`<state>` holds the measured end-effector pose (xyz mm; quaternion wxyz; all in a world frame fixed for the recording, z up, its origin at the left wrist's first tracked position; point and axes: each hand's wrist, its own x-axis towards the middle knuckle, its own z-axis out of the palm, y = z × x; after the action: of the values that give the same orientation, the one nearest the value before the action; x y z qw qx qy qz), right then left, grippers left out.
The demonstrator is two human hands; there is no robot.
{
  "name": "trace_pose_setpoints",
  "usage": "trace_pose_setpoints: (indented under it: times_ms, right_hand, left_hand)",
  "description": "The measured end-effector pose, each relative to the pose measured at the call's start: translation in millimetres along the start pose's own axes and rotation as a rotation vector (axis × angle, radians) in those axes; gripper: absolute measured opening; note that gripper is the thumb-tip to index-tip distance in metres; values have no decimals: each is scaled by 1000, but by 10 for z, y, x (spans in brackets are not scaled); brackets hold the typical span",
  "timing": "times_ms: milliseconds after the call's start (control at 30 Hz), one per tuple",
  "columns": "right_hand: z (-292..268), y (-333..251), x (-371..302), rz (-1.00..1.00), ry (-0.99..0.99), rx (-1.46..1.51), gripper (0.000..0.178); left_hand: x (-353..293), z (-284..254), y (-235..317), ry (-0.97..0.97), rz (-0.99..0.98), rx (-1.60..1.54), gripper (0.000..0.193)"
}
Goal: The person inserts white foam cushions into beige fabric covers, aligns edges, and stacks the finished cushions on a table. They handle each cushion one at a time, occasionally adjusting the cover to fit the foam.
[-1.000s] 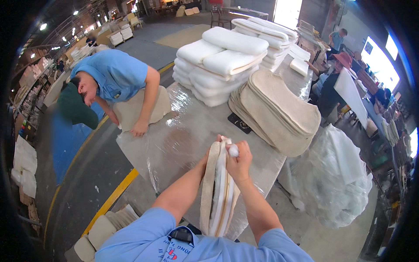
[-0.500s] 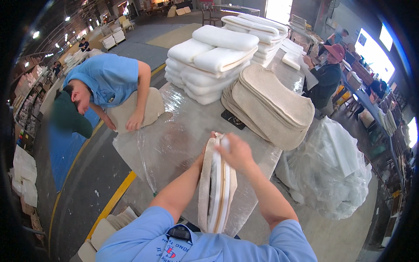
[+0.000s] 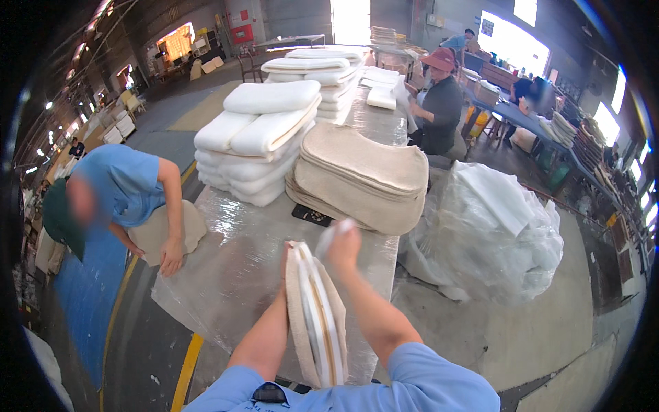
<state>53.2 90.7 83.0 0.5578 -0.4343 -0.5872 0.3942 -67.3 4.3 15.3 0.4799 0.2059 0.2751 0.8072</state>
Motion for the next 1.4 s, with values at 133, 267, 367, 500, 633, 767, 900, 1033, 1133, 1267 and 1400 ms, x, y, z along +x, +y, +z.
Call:
trace_pose_setpoints:
  times_ms: [133,267,367,500,633,767,900,1033,1133,1267,1400]
  right_hand:
    - [-415,-244,807,178,-58,382,18]
    - [-524,-327,494,31,-431,229,7]
    - [-218,-560,-234,-168,-877,-226,19]
    - [-165,-225,-435,-296,-1014,-636,32]
    - [-294,-4,520,108,-127,-48,21]
    - [169,-440,102,54,-558,320,36]
    - [-11,-428,9,529,-797,792,70]
    - [87,-734,-285,604,-998,708,88]
    - [93,-856,-398,558,-1204,612,87]
    - [42,-775,-654,16,-1161,235,80]
    - [-308,-596,-1068,-667,-1039,-527,81]
  left_hand:
    - [-207,-340,231,-14,-282,-246,43]
    - [-173,-41,38,165,-263,-218,43]
    - [-211,-342,237,226,-101,-158,42]
    - [-139,-219,73,219,-205,-222,41]
    - [7,-78,42,162,-234,-165,42]
    - [-288,-274,487,270,-16,158,39]
    - [-463,587,493,206,269,838,43]
    - [-781,853,882,132,488,1279,53]
    - [-837,659,1104,94,578,1434,51]
    - [-1060,392,1196,324,557,1260,42]
    - [-1546,102,1797,747,449,1333,33]
